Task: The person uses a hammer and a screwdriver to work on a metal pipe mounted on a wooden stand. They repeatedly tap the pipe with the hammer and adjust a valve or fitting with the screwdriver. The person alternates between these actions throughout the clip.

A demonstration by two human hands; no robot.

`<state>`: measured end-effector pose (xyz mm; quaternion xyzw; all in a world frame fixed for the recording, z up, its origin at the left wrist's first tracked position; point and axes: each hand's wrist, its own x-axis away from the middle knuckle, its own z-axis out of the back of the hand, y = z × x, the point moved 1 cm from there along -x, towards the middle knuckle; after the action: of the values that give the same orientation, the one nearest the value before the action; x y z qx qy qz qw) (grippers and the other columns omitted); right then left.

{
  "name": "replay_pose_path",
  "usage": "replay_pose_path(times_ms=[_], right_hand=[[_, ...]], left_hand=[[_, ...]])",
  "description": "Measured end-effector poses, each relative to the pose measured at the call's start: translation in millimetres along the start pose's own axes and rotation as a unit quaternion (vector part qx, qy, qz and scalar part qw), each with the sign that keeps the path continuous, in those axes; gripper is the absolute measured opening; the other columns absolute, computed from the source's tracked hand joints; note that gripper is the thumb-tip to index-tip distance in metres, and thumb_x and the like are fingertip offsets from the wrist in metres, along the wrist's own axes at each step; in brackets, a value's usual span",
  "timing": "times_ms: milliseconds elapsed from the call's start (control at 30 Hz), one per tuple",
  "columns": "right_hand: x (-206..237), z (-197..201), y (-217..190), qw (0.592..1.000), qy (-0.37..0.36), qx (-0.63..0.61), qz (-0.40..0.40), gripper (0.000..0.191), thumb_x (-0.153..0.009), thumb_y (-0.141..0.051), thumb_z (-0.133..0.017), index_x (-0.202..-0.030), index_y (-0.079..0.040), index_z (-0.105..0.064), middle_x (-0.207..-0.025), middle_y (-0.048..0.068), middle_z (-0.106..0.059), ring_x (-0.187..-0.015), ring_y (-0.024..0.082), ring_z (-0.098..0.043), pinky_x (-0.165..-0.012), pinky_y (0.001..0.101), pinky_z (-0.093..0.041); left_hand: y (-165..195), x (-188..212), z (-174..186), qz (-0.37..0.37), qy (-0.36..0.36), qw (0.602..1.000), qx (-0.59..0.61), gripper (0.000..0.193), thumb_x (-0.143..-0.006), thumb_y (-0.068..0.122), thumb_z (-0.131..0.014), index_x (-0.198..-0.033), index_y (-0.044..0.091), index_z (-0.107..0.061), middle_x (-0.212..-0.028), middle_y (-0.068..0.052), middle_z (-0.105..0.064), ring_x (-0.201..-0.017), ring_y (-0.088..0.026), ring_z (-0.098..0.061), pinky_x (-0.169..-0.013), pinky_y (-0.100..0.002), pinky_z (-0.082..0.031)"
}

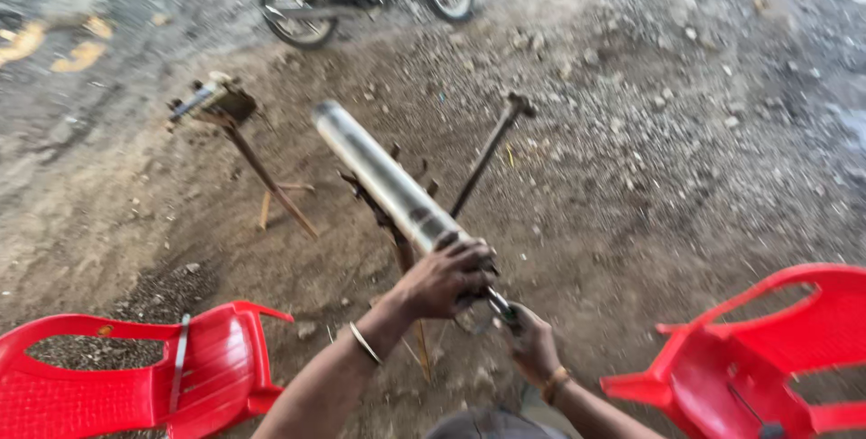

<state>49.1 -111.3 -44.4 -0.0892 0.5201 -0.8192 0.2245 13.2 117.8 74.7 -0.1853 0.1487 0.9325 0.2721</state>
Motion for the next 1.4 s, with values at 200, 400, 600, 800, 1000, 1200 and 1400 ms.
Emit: replay_pose_path(times_ms=[200, 400, 600, 800, 1000, 1200, 1400], right_hand=[[24.3, -21.5, -59.2, 0.931, -0.192, -0.154, -0.269, 0.017, -0.094, -0.021, -0.067, -0.104, -0.007, -0.071, -0.097, 0.011, -0.081, -0.069, 0.023, -0.074, -0.060, 0.0357, -0.059], [39.0, -9.0, -142.4, 0.727, -0.223, -0.562, -0.325, 0.024, -0.095, -0.010, -0.067, -0.113, 0.004, -0.060, -0.097, 0.018, -0.076, -0.071, 0.017, -0.072, -0.062, 0.0279, -0.062], [30.1, 10.2, -159.5, 0.752, -0.114, -0.575, -0.302, 0.018, -0.092, -0.005, -0.066, -0.109, 0.001, -0.066, -0.089, 0.013, -0.075, -0.065, 0.012, -0.070, -0.054, 0.0215, -0.057], [-4.5, 15.9, -130.7, 0.975, 0.122, 0.020, 0.186, 0.029, -0.083, -0.034, -0.071, -0.069, -0.013, -0.060, -0.051, 0.002, -0.062, -0.038, 0.015, -0.057, -0.038, 0.0308, -0.049], [-63.9, 46.4, -99.7, 0.881, 0.309, 0.129, 0.333, 0.038, -0.099, -0.038, -0.071, -0.096, -0.001, -0.063, -0.075, 0.003, -0.068, -0.059, 0.009, -0.067, -0.045, 0.0170, -0.053], [-79.6, 54.2, -68.3, 0.962, 0.258, 0.062, 0.066, 0.026, -0.099, -0.032, -0.067, -0.111, -0.010, -0.073, -0.083, 0.002, -0.075, -0.054, 0.006, -0.069, -0.041, 0.0179, -0.054], [-40.1, 14.9, -27.9, 0.975, 0.153, -0.149, -0.055, 0.033, -0.105, -0.031, -0.050, -0.117, -0.008, -0.070, -0.074, 0.002, -0.074, -0.053, 0.005, -0.063, -0.044, 0.0187, -0.052]], left_hand=[[8.5, 4.9, 7.6, 0.011, 0.018, 1.000, 0.001, 0.036, -0.082, 0.027, -0.077, -0.116, 0.020, -0.067, -0.138, -0.012, -0.055, -0.138, -0.031, -0.047, -0.122, -0.058, -0.027], [13.7, -9.2, 12.8, 0.073, 0.054, 0.995, 0.042, 0.056, -0.079, 0.022, -0.077, -0.126, 0.008, -0.051, -0.136, -0.014, -0.057, -0.138, -0.033, -0.049, -0.123, -0.056, -0.028], [13.5, -18.6, 15.1, 0.101, 0.092, 0.988, 0.073, 0.067, -0.070, 0.026, -0.083, -0.125, 0.007, -0.050, -0.130, -0.014, -0.063, -0.133, -0.033, -0.054, -0.120, -0.053, -0.029], [13.0, -18.2, 9.6, 0.126, 0.082, 0.985, 0.084, 0.069, -0.073, 0.027, -0.084, -0.129, 0.006, -0.050, -0.128, -0.015, -0.064, -0.132, -0.032, -0.055, -0.122, -0.052, -0.029], [10.4, -16.8, 8.9, 0.117, 0.089, 0.986, 0.075, 0.064, -0.074, 0.024, -0.085, -0.126, 0.007, -0.052, -0.129, -0.014, -0.065, -0.133, -0.033, -0.055, -0.120, -0.053, -0.031], [9.2, -15.1, 8.3, 0.109, 0.115, 0.984, 0.082, 0.061, -0.074, 0.024, -0.086, -0.123, 0.009, -0.054, -0.132, -0.011, -0.066, -0.134, -0.031, -0.056, -0.121, -0.050, -0.034], [7.5, -11.6, 6.3, 0.081, 0.156, 0.982, 0.075, 0.064, -0.072, 0.026, -0.088, -0.124, 0.008, -0.054, -0.134, -0.014, -0.063, -0.134, -0.034, -0.055, -0.118, -0.050, -0.038]])
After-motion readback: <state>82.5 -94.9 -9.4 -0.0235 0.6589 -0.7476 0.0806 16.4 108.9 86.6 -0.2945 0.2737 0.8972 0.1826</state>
